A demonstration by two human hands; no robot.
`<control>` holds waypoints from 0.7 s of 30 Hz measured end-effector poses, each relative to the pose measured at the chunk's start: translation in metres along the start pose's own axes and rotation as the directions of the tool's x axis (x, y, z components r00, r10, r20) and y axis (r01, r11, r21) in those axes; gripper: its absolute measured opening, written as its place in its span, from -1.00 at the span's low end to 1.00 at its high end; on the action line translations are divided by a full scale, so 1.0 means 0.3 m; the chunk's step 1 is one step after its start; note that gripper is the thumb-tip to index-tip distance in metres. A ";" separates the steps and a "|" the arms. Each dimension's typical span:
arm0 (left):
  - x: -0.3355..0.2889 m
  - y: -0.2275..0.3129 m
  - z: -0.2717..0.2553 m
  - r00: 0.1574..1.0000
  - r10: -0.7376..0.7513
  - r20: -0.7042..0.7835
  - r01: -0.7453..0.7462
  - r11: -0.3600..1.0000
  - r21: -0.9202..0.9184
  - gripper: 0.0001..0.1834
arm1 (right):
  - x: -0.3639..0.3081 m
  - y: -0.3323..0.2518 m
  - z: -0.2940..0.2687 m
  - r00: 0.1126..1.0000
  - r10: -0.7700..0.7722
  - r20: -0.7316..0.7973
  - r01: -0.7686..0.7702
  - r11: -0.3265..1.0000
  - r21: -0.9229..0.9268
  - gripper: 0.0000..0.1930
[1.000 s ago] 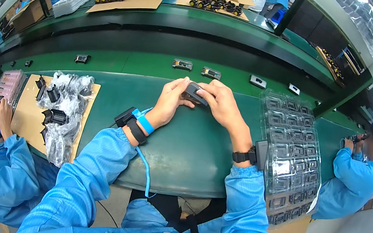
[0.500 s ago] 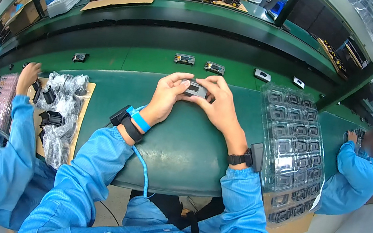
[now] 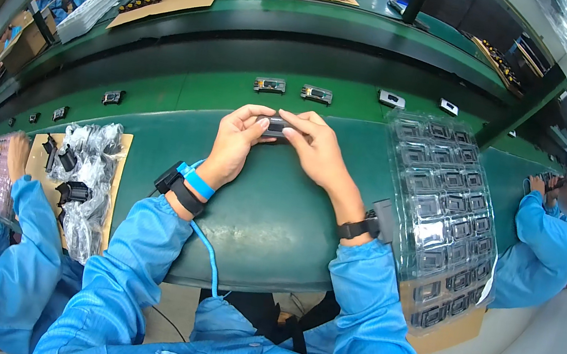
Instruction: Manually assemble and inspect small electronic components on a factory production line.
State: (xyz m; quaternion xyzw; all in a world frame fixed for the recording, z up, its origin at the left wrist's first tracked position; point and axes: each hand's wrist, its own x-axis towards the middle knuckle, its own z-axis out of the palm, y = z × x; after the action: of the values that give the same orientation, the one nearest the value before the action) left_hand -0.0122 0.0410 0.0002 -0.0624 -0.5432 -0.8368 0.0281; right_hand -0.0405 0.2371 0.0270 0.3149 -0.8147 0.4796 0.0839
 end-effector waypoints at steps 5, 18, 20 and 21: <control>0.011 -0.012 -0.004 0.999 0.005 0.053 -0.009 0.997 0.072 -0.70 | -0.004 0.037 0.033 0.987 0.158 -0.023 -0.138 0.917 0.375 -0.67; 0.014 -0.004 0.008 0.999 -0.048 0.023 0.048 0.999 -0.014 -0.42 | 0.345 0.478 -0.248 0.915 0.163 -0.370 -0.370 0.707 -0.603 -0.66; 0.005 -0.004 -0.010 0.998 -0.063 -0.017 0.064 0.998 0.023 -0.48 | 0.317 0.366 -0.158 0.926 0.068 -0.372 -0.316 0.679 -0.663 -0.56; 0.000 -0.005 -0.025 0.997 -0.062 -0.037 0.063 0.998 0.027 -0.48 | 0.303 0.296 -0.104 0.928 0.110 -0.355 -0.323 0.714 -0.622 -0.49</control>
State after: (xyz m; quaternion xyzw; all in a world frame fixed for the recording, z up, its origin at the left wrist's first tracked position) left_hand -0.0130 0.0348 -0.0043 -0.0297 -0.5560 -0.8306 0.0125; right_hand -0.1700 0.2540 0.0188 0.0903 -0.9417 0.2020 0.2535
